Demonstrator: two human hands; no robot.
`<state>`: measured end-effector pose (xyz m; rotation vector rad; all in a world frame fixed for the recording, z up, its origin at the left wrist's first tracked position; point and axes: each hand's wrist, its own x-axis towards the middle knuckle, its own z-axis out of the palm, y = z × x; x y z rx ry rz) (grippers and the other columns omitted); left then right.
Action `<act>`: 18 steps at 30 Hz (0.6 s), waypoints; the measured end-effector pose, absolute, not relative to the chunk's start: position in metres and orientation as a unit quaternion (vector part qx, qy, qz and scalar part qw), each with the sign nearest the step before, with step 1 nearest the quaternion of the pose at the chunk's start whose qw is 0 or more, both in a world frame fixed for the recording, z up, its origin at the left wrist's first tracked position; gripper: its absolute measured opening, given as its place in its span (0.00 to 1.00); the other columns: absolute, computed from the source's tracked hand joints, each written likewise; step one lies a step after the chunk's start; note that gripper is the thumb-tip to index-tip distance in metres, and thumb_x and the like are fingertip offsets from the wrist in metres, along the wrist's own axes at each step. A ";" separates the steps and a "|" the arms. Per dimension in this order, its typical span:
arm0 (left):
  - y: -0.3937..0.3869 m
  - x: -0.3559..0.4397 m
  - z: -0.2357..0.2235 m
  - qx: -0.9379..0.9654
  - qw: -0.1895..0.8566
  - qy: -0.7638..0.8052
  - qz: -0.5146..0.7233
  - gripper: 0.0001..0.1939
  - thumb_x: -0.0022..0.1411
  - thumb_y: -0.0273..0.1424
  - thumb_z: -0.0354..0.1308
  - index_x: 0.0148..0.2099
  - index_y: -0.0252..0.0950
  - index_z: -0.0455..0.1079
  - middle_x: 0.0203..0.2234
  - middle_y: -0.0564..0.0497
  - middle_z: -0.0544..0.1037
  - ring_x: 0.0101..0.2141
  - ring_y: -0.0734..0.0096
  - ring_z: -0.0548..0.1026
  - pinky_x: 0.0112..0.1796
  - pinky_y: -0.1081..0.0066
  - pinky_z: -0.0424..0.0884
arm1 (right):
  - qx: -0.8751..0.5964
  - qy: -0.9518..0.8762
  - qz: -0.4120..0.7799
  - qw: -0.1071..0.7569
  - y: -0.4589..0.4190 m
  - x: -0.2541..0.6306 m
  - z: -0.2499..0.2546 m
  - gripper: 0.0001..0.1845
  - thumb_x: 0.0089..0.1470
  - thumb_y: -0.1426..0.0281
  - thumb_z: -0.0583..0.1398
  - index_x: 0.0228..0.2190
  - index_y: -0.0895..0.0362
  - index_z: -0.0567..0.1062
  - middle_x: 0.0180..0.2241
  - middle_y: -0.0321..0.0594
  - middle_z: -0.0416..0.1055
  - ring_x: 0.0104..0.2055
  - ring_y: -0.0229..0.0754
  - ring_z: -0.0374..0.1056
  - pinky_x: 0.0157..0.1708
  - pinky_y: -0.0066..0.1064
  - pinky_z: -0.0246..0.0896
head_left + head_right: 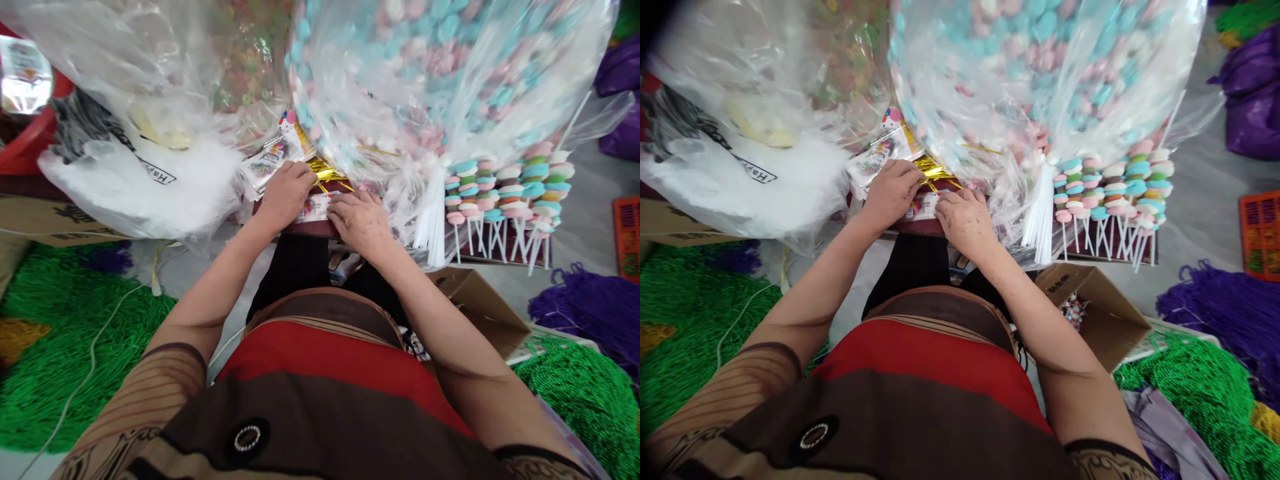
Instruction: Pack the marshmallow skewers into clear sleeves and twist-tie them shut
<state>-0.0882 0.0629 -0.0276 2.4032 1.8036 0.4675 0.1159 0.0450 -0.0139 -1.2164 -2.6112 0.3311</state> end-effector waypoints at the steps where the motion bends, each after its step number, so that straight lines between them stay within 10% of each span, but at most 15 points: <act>1: 0.063 -0.088 -0.028 0.788 0.050 0.593 0.159 0.15 0.73 0.29 0.46 0.46 0.37 0.76 0.46 0.40 0.78 0.49 0.55 0.72 0.51 0.56 0.67 | -0.412 -0.895 0.117 0.125 0.045 0.110 -0.013 0.16 0.69 0.67 0.53 0.45 0.54 0.81 0.52 0.45 0.79 0.52 0.55 0.66 0.55 0.49 0.54; 18: 0.056 -0.088 -0.032 0.798 0.048 0.568 0.197 0.16 0.72 0.29 0.47 0.48 0.39 0.77 0.47 0.43 0.80 0.49 0.56 0.73 0.53 0.56 0.68 | -0.346 -0.914 0.173 0.123 0.053 0.119 -0.022 0.13 0.65 0.68 0.58 0.47 0.54 0.80 0.48 0.46 0.78 0.51 0.54 0.66 0.56 0.48 0.55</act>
